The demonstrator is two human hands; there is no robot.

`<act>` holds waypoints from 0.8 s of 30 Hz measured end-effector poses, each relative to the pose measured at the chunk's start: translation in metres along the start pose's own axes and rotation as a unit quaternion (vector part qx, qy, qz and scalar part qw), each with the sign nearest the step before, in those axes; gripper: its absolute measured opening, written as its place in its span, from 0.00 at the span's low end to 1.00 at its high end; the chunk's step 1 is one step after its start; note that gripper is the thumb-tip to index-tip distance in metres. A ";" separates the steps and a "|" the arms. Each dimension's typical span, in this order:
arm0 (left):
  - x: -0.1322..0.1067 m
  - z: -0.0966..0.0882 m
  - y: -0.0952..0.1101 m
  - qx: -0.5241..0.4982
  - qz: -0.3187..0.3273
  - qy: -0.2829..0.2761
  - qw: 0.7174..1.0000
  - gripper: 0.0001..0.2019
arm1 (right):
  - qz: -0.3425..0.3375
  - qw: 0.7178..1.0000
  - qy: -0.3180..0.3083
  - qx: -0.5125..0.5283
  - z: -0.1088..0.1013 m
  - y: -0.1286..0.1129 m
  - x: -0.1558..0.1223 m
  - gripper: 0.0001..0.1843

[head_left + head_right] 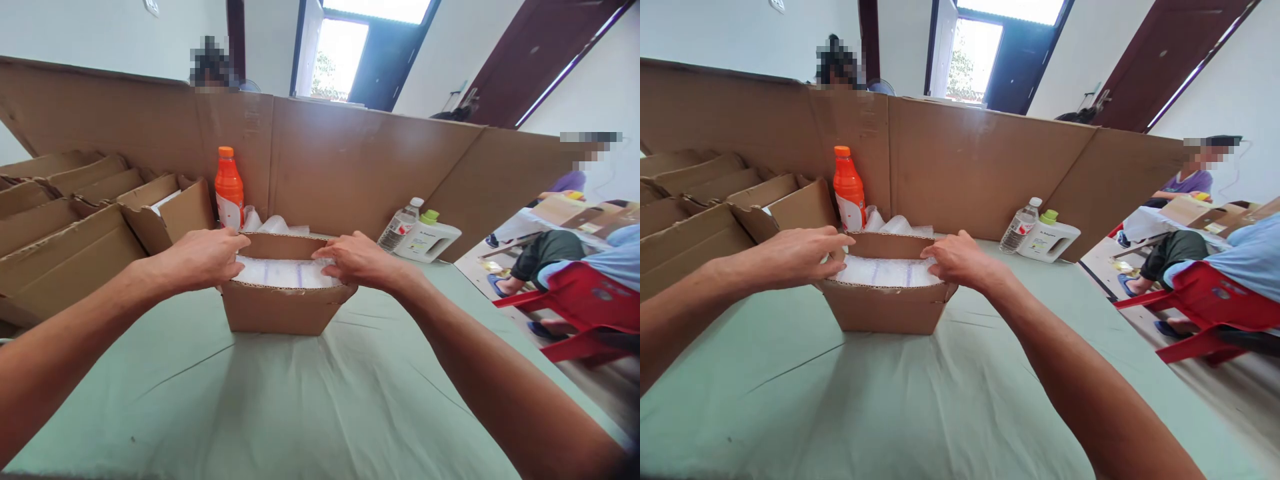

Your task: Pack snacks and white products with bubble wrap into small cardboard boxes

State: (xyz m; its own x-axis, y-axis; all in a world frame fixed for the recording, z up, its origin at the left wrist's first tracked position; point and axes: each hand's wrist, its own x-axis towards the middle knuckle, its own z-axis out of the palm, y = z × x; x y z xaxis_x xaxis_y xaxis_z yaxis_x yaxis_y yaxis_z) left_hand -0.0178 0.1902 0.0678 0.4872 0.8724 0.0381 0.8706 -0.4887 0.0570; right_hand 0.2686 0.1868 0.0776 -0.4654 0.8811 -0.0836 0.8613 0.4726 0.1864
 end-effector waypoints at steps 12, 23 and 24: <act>-0.015 0.003 0.015 -0.226 0.093 0.031 0.969 0.21 | 0.042 0.936 0.204 0.282 0.014 0.005 -0.027 0.17; -0.075 0.153 0.027 -0.484 -0.195 0.234 0.820 0.32 | 0.194 0.835 0.160 0.489 0.168 -0.041 -0.088 0.31; -0.074 0.162 0.033 -0.501 -0.185 0.219 0.817 0.32 | 0.199 0.837 0.151 0.488 0.173 -0.047 -0.080 0.31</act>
State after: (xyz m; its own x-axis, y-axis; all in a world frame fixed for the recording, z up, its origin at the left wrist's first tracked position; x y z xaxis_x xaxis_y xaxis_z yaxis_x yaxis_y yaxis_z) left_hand -0.0144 0.1103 -0.0952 -0.0588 0.9830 0.1740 0.3531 -0.1426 0.9246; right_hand 0.3010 0.0965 -0.0939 -0.0052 0.9973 0.0726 0.6489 0.0586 -0.7586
